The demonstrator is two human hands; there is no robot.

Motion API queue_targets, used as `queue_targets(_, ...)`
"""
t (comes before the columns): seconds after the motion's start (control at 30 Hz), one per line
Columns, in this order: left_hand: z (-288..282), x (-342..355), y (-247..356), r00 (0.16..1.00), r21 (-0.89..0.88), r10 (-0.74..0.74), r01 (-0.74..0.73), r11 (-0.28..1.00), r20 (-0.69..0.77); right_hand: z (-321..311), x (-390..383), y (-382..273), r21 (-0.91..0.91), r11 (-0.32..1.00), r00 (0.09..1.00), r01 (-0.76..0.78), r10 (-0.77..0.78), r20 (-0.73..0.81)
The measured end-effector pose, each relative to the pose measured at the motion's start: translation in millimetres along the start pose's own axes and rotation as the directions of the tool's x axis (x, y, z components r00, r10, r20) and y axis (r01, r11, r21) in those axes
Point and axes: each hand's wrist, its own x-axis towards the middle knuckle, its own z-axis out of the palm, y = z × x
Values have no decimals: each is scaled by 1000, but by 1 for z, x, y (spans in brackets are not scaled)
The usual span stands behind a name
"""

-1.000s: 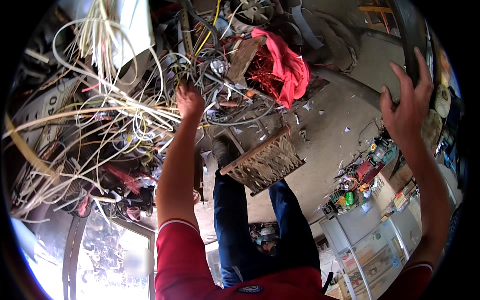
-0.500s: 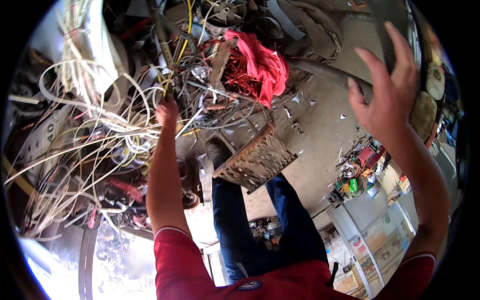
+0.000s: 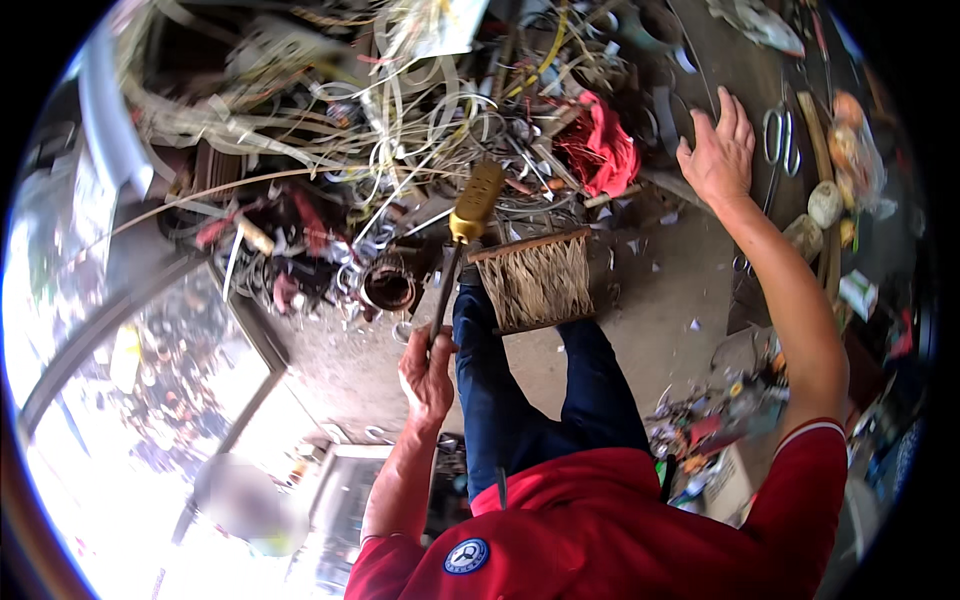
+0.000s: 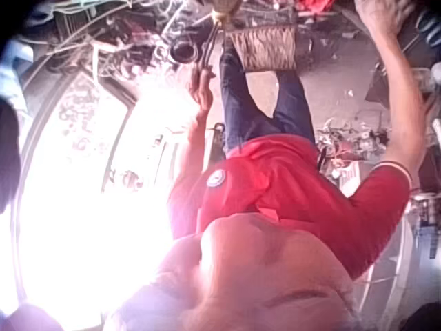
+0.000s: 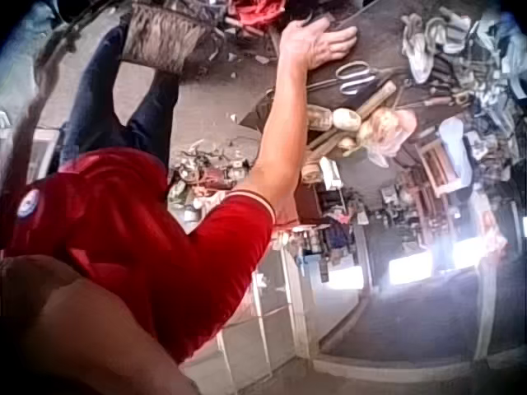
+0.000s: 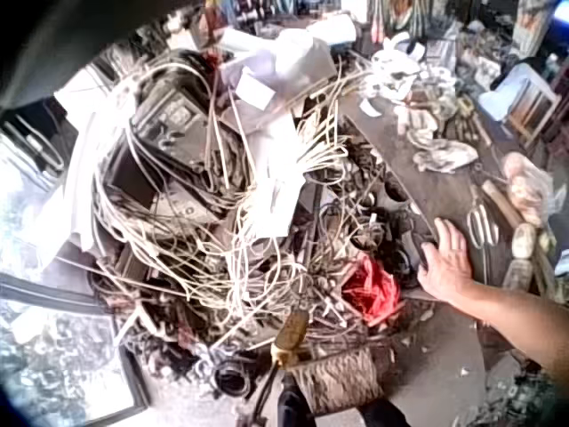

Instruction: The person walks through a cluttered workshop, plugs in a bench grinder, and sharpens a metal strip against the grinding wheel. They repeatedly reposition the strip to grind different edges.

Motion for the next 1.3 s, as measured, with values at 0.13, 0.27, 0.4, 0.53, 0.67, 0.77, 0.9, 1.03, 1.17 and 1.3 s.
queue_targets(0.13,-11,-115,27,976,-255,86,-137,957,-200,-1,-2,-1,-69,996,999,50,-50,13)
queue_targets(0.27,0,-221,32,890,-428,20,-239,872,-455,-8,-45,-25,72,984,987,160,-158,-38)
queue_targets(0.4,20,-327,23,702,-588,-212,-349,729,-680,-28,-180,-90,710,704,752,-29,-452,479)
queue_targets(0.53,55,-425,18,455,-622,-435,-447,643,-777,-106,-323,-162,381,472,-81,-795,-705,705)
queue_targets(0.67,121,-513,16,207,-618,-613,-516,594,-762,-149,-429,-208,-31,543,-502,-839,-750,432)
queue_targets(0.77,207,-562,15,75,-624,-717,-561,544,-693,-173,-508,-219,-117,678,-630,-726,-587,509)
queue_targets(0.9,289,-596,3,73,-583,-889,-779,232,-452,-176,-591,-190,21,831,-668,-556,-462,583)
queue_targets(1.03,347,-604,-21,-19,-277,-932,-953,127,-361,-139,-643,-133,147,946,-687,-288,-311,656)
queue_targets(1.17,404,-608,-64,-203,63,-979,-977,203,2,-91,-652,-76,184,970,-510,160,-79,857)
queue_targets(1.3,450,-616,-114,-160,184,-951,-960,213,265,-68,-658,-62,109,813,-341,572,115,933)
